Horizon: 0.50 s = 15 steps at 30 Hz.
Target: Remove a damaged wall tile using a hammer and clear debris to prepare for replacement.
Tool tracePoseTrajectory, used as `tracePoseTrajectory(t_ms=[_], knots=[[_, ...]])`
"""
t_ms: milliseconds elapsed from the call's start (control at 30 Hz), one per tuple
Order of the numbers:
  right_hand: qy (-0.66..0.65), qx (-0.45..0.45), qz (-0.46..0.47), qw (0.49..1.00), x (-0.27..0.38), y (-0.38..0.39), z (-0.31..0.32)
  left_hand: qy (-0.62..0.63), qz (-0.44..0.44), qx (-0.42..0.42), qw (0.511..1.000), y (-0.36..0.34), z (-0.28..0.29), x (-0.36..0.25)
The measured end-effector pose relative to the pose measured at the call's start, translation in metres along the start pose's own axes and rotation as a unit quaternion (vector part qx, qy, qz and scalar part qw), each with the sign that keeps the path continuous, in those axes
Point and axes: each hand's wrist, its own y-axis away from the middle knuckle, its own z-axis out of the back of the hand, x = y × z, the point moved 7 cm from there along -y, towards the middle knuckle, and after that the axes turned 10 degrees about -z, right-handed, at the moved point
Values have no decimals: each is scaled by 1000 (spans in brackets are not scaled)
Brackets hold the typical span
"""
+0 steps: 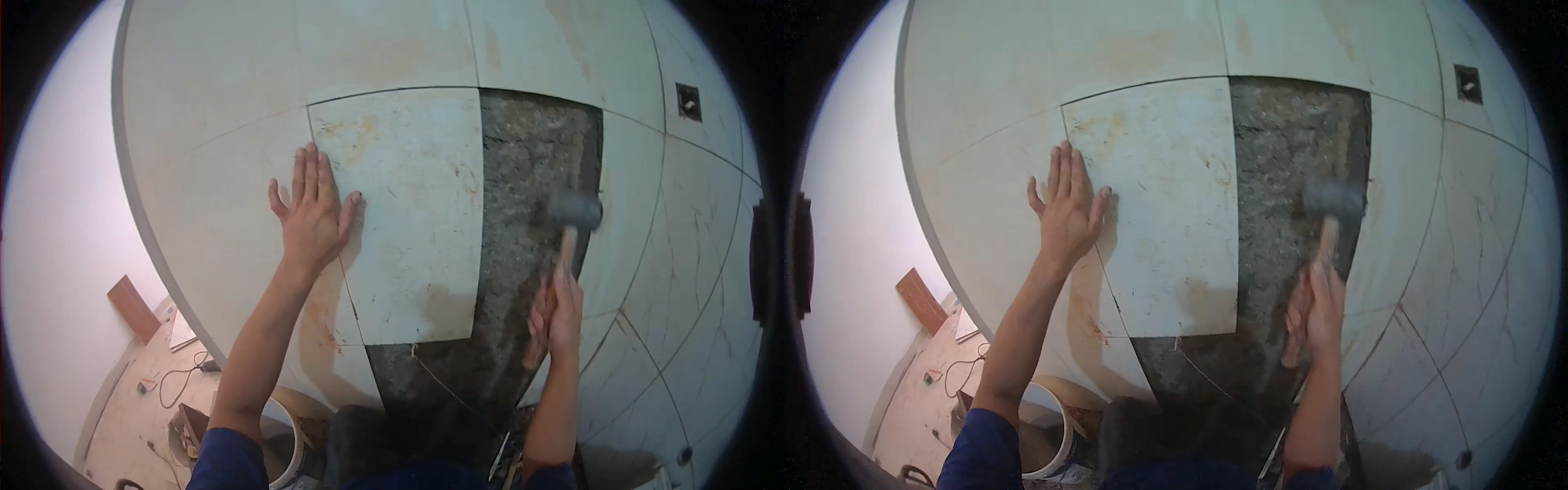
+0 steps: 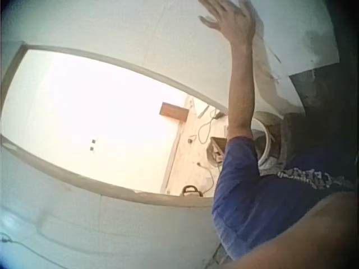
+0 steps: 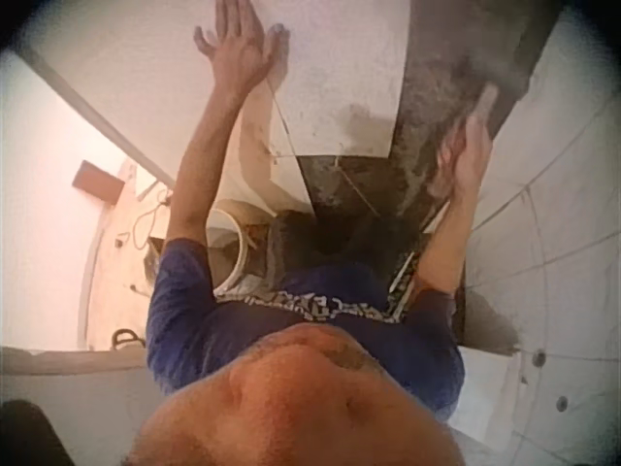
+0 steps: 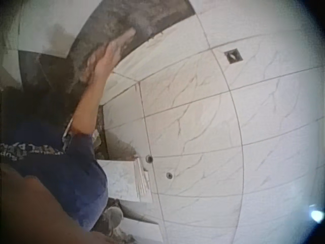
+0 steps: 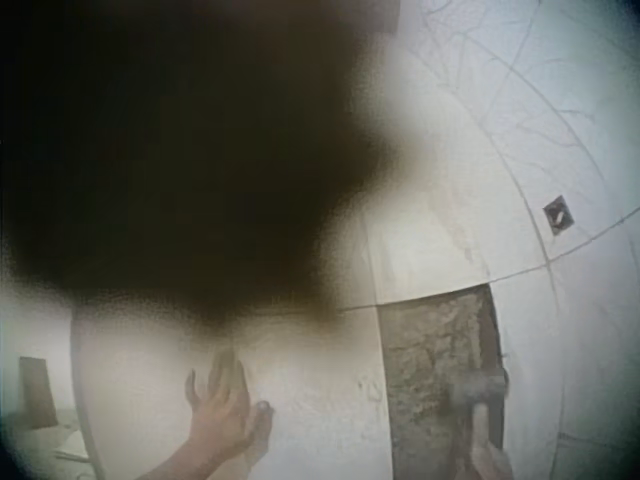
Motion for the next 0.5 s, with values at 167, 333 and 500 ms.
tracePoseTrajectory(t_ms=[167, 333, 500], knots=[[32, -79, 14, 996, -50, 30, 72, 36, -14, 81, 996, 44, 0, -6], [41, -167, -17, 985, -92, 60, 122, 82, -22, 157, 984, 114, -13, -36], [-14, -219, -19, 976, -124, 84, 152, 147, 11, 166, 975, 191, -29, -55]])
